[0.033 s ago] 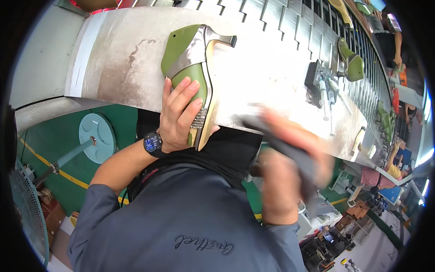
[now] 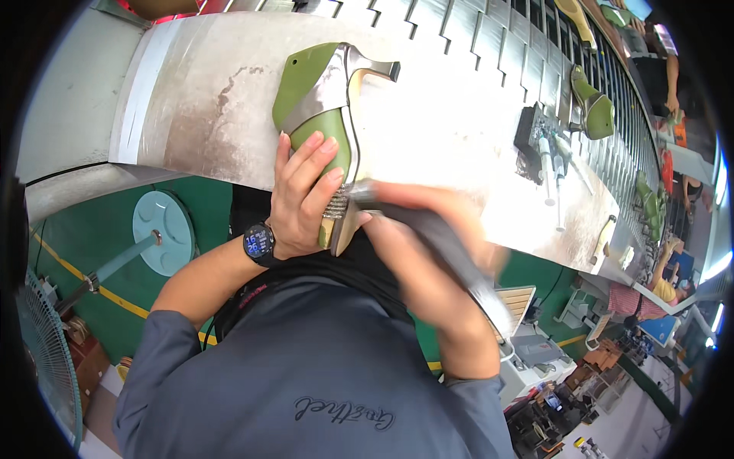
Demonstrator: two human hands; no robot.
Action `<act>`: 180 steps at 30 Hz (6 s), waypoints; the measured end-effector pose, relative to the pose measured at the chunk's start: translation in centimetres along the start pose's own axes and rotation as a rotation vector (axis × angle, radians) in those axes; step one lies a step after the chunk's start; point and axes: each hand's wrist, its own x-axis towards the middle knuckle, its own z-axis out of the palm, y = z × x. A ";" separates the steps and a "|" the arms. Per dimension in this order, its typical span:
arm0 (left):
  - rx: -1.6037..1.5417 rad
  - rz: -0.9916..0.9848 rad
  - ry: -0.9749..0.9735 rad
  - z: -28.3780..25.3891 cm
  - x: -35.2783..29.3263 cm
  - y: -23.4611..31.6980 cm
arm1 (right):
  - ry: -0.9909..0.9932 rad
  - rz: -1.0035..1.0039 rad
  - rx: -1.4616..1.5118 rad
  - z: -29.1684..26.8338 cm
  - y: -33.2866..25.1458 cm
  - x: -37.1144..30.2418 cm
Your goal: The person assembles high-heeled shoes by pressing soles onto shoe lasts by hand, then securing them by tapping along the edges with a hammer.
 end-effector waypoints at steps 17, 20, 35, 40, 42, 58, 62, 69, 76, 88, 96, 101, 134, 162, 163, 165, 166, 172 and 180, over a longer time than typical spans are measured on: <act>-0.079 -0.127 0.035 1.1 0.1 1.0 | -0.039 0.120 0.372 0.0 3.3 10.1; -0.080 -0.094 0.009 1.3 0.0 0.9 | -0.085 0.129 0.318 -0.5 3.0 11.0; -0.483 -0.307 0.212 -3.1 2.8 0.6 | 0.078 -0.406 -0.761 -6.6 6.7 9.1; -1.343 -0.895 0.421 -8.2 3.3 -2.5 | -0.045 -0.123 0.051 -4.7 6.0 4.6; -1.475 -0.838 0.300 -9.1 1.9 -4.9 | -0.159 0.179 0.763 -2.6 7.1 4.5; 0.145 -0.306 -0.161 -4.7 5.5 -6.2 | 0.749 0.033 0.093 -8.0 9.2 22.7; 0.127 -0.318 -0.180 -4.9 5.6 -6.3 | 0.714 0.163 -0.297 -8.4 12.1 25.9; 0.067 -0.405 -0.249 -3.3 10.9 -10.8 | 0.752 -0.450 -0.053 -4.0 10.1 23.3; 0.258 -0.617 -0.493 7.0 21.9 -20.2 | 0.137 -0.211 -0.051 -1.4 10.9 22.8; -0.229 -0.102 -0.375 10.5 28.0 -16.2 | 0.342 0.091 0.847 -3.0 10.6 22.8; 0.595 -0.603 -0.225 13.2 39.6 -51.0 | 0.367 0.139 0.685 -3.2 10.3 22.5; 0.708 -0.870 -0.213 16.5 42.0 -59.5 | 0.374 0.115 0.588 -2.9 10.8 22.4; 0.042 -0.643 -0.084 -13.9 2.5 -6.1 | -0.089 -0.750 -0.636 -1.5 6.0 8.9; -1.020 -0.478 0.276 -13.2 16.1 -7.2 | 0.437 -0.318 -0.260 4.9 9.7 6.4; -1.010 -0.466 0.275 -13.5 16.2 -7.4 | 0.399 -0.330 -0.198 4.7 10.3 4.9; -1.050 -0.549 0.258 -14.6 15.6 -8.1 | 0.264 0.033 0.426 4.0 7.7 -0.4; -1.036 -0.540 0.259 -14.7 15.5 -8.0 | 0.259 0.020 0.436 3.7 7.7 -3.0; -1.214 -0.523 0.213 -13.7 16.5 -6.4 | -0.110 0.571 1.088 3.2 8.4 -7.0; -1.174 -0.650 -0.107 -12.2 18.5 0.4 | 0.107 -0.047 0.996 2.9 5.4 -5.8</act>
